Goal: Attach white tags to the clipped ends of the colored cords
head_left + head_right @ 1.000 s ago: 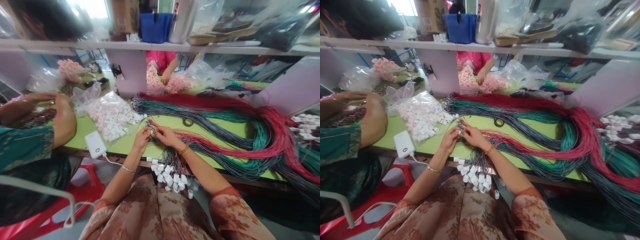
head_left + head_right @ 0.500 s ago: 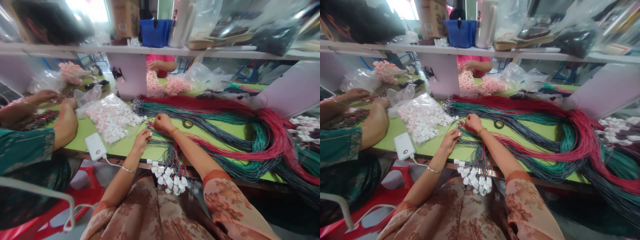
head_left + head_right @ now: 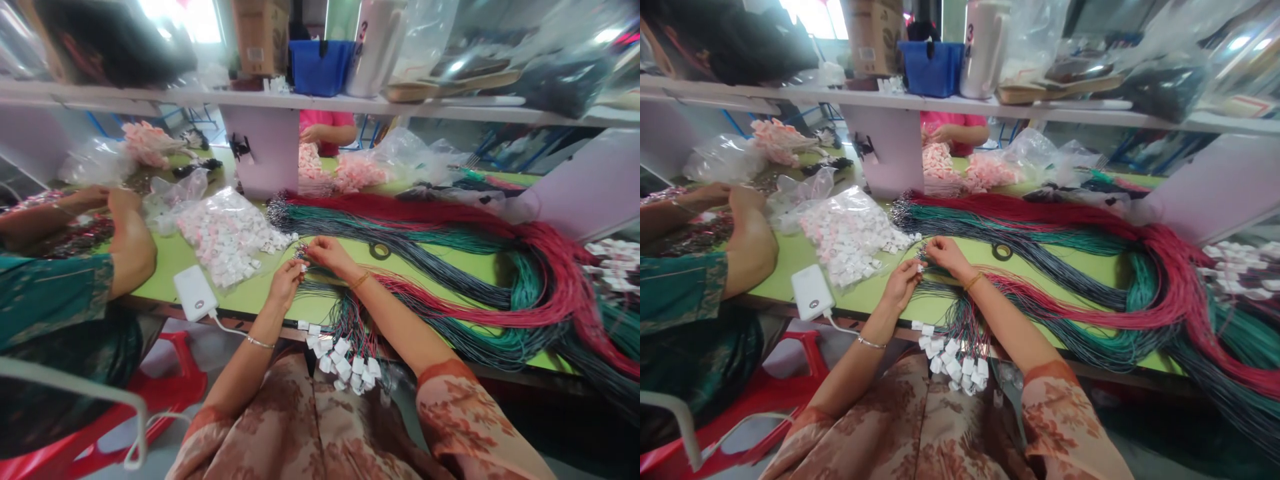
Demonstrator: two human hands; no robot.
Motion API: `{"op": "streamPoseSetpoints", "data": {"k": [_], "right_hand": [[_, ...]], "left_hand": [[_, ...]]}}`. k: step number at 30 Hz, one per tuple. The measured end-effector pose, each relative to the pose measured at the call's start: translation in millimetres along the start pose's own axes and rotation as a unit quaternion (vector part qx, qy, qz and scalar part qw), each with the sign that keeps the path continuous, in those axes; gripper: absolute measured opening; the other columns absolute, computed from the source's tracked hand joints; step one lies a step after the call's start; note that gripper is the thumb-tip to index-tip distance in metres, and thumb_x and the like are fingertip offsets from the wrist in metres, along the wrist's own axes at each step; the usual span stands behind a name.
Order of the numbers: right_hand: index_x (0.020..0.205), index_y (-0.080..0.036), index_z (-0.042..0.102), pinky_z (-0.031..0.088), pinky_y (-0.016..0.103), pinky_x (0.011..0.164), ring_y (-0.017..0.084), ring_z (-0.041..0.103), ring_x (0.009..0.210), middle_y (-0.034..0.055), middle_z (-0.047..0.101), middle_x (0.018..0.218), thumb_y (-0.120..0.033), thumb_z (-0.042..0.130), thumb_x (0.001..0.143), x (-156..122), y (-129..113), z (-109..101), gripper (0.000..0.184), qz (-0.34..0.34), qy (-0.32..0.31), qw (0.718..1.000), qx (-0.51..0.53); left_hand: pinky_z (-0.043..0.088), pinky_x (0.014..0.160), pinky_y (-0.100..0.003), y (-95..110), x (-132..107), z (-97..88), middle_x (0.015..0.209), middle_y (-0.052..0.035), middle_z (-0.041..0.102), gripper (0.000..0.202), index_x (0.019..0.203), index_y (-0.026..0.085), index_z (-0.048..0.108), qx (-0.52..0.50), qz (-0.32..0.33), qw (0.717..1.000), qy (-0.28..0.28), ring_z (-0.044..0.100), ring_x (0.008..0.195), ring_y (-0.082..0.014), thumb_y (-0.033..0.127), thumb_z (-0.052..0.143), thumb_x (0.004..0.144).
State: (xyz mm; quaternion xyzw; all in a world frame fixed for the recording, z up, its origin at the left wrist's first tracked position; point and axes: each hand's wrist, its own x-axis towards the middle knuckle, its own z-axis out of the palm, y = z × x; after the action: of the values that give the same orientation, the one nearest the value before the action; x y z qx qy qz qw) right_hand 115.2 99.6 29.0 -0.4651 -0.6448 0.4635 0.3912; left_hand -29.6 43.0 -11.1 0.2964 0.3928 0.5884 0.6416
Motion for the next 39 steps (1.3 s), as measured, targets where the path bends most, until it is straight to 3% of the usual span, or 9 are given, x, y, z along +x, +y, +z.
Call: {"op": "streamPoseSetpoints", "data": {"k": [3, 8, 17, 25, 29, 33, 36, 38, 39], "right_hand": [[0.070, -0.017, 0.053, 0.030, 0.021, 0.052, 0.008, 0.034, 0.054, -0.0049, 0.044, 0.058, -0.043, 0.058, 0.073, -22, -1, 1, 0.027, -0.009, -0.033, 0.999, 0.013], [0.062, -0.018, 0.048, 0.027, 0.022, 0.052, 0.008, 0.033, 0.055, -0.0046, 0.039, 0.057, -0.046, 0.053, 0.075, -39, 2, -2, 0.032, -0.022, -0.019, 0.999, -0.035], [0.061, -0.018, 0.046, 0.026, 0.023, 0.052, 0.008, 0.032, 0.055, -0.0049, 0.038, 0.055, -0.047, 0.052, 0.078, -44, 6, -1, 0.034, -0.043, -0.034, 0.998, -0.044], [0.069, -0.017, 0.052, 0.028, 0.023, 0.054, 0.009, 0.037, 0.056, -0.0032, 0.047, 0.060, -0.040, 0.053, 0.081, -50, 10, 0, 0.026, -0.093, -0.034, 0.989, -0.113], [0.070, -0.016, 0.053, 0.028, 0.023, 0.053, 0.009, 0.036, 0.055, -0.0038, 0.045, 0.060, -0.043, 0.053, 0.080, -48, 11, -1, 0.028, -0.075, -0.065, 0.992, -0.077], [0.066, -0.017, 0.052, 0.027, 0.022, 0.052, 0.008, 0.034, 0.054, -0.0047, 0.043, 0.057, -0.044, 0.056, 0.077, -48, 13, 0, 0.030, -0.046, -0.040, 0.996, -0.065], [0.068, -0.017, 0.053, 0.029, 0.022, 0.051, 0.008, 0.035, 0.052, -0.0055, 0.044, 0.055, -0.046, 0.056, 0.077, -45, 13, -5, 0.031, -0.022, -0.075, 0.997, -0.028], [0.069, -0.017, 0.054, 0.030, 0.022, 0.051, 0.008, 0.037, 0.051, -0.0053, 0.046, 0.055, -0.048, 0.054, 0.080, -42, 12, -11, 0.033, -0.008, -0.097, 0.995, -0.004], [0.069, -0.016, 0.055, 0.031, 0.022, 0.051, 0.009, 0.039, 0.051, -0.0048, 0.048, 0.055, -0.048, 0.053, 0.080, -40, 12, -13, 0.033, -0.007, -0.101, 0.995, -0.004]], "left_hand": [[0.041, 0.062, -0.023, 3, -3, 2.1, 0.085, -0.0032, 0.068, 0.022, 0.082, 0.016, 0.066, -0.006, 0.024, 1.000, -0.006, 0.053, 0.065, -0.0092, 0.026, 0.078, 0.066], [0.042, 0.066, -0.025, 4, -6, 4.6, 0.092, -0.0048, 0.069, 0.023, 0.083, 0.016, 0.065, -0.014, 0.021, 0.999, -0.026, 0.055, 0.070, -0.0103, 0.027, 0.078, 0.068], [0.042, 0.066, -0.024, 4, -6, 4.7, 0.090, -0.0053, 0.070, 0.024, 0.082, 0.015, 0.067, -0.023, 0.011, 0.999, -0.037, 0.055, 0.068, -0.0095, 0.026, 0.081, 0.065], [0.039, 0.058, -0.020, 0, -10, 5.9, 0.070, -0.0011, 0.065, 0.027, 0.079, 0.013, 0.073, 0.029, 0.004, 0.999, -0.016, 0.051, 0.059, -0.0068, 0.027, 0.085, 0.058], [0.040, 0.058, -0.020, 1, -10, 6.2, 0.073, -0.0024, 0.067, 0.029, 0.079, 0.013, 0.073, 0.020, 0.000, 1.000, 0.004, 0.052, 0.060, -0.0068, 0.028, 0.085, 0.057], [0.040, 0.057, -0.021, 0, -8, 5.1, 0.069, -0.0018, 0.066, 0.029, 0.080, 0.013, 0.073, 0.066, 0.007, 0.998, -0.004, 0.052, 0.058, -0.0079, 0.030, 0.083, 0.059], [0.041, 0.058, -0.024, 2, -17, 8.4, 0.068, -0.0018, 0.065, 0.022, 0.081, 0.014, 0.071, 0.162, 0.088, 0.983, 0.005, 0.052, 0.058, -0.0097, 0.032, 0.074, 0.070], [0.045, 0.066, -0.027, 4, -32, 16.8, 0.076, -0.0040, 0.068, 0.015, 0.085, 0.016, 0.070, 0.257, 0.219, 0.941, -0.006, 0.057, 0.067, -0.0131, 0.030, 0.067, 0.078], [0.047, 0.072, -0.029, 4, -43, 23.1, 0.083, -0.0056, 0.069, 0.013, 0.088, 0.017, 0.070, 0.305, 0.293, 0.905, -0.035, 0.060, 0.075, -0.0151, 0.026, 0.063, 0.081]]}}
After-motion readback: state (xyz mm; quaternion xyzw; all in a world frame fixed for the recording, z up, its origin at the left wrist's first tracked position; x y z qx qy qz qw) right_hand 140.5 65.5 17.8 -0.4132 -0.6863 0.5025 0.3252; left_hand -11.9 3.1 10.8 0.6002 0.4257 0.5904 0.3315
